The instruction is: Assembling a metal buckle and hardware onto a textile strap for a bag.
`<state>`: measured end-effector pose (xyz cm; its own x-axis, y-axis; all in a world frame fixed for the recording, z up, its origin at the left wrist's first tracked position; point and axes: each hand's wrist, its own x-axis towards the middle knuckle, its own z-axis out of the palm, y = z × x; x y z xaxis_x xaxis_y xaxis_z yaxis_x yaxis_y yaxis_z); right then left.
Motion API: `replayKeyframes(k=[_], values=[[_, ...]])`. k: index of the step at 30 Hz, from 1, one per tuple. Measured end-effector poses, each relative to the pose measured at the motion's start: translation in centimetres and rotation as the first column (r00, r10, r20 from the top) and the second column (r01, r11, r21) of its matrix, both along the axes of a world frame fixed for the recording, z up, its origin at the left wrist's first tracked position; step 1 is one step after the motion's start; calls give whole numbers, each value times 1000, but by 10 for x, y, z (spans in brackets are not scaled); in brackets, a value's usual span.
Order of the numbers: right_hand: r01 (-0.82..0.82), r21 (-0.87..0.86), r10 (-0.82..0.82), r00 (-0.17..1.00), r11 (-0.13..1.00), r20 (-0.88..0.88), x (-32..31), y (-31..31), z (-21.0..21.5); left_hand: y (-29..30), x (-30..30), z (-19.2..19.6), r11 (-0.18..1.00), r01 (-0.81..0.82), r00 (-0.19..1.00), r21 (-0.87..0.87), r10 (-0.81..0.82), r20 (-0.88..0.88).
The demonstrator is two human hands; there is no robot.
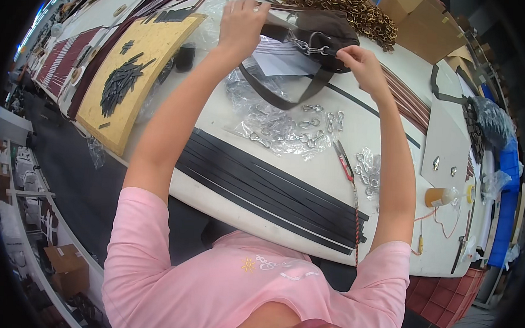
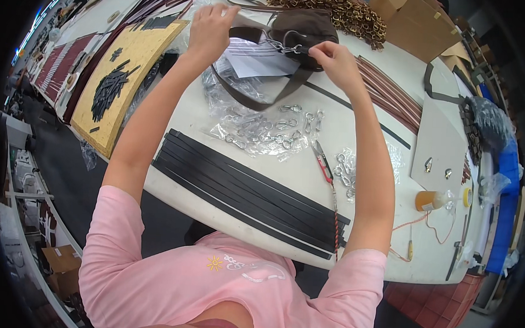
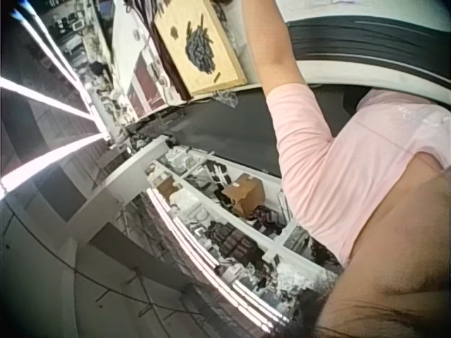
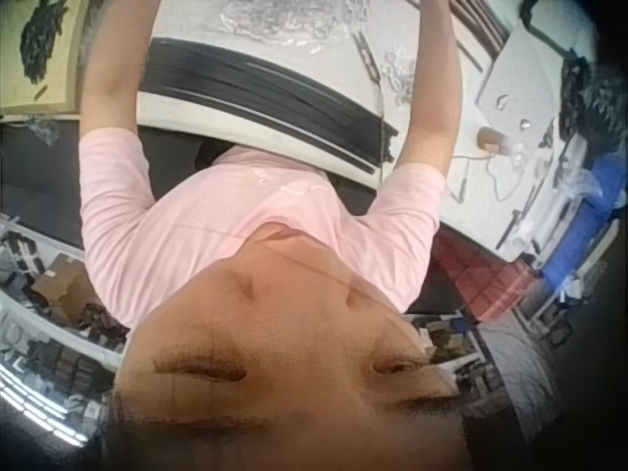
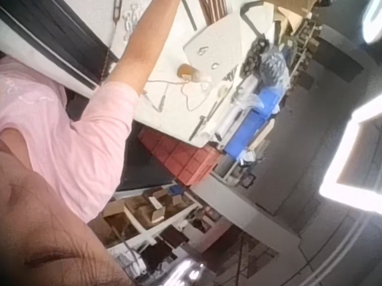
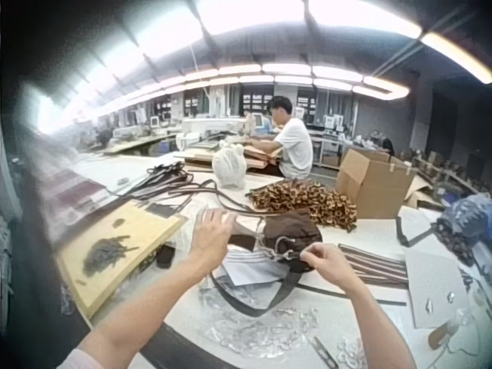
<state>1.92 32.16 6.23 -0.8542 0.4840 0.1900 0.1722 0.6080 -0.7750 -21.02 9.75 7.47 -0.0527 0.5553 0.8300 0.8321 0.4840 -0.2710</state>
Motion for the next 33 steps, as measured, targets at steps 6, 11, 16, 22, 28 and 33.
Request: replayKeyframes(k=[6,11,16,22,28,33], values=[[21,-457,-76,992,889,-102,30,-30,-16,-2,124,-45,886,448,400,117,-316,861],[-30,-448,-20,994,894,-106,53,-112,-68,6,136,-115,731,142,-746,667,-364,557],[102,5,-102,995,995,-11,69,-130,-90,6,144,-118,756,105,-850,646,-270,453],[137,46,-137,991,990,-9,62,-116,-103,8,148,-118,731,37,-833,681,-354,425],[107,266,-92,993,958,-69,52,-88,-118,12,140,-108,708,1,-844,706,-378,380],[83,529,-30,994,844,-107,15,-46,-94,30,89,-75,614,-34,-881,789,-392,267]])
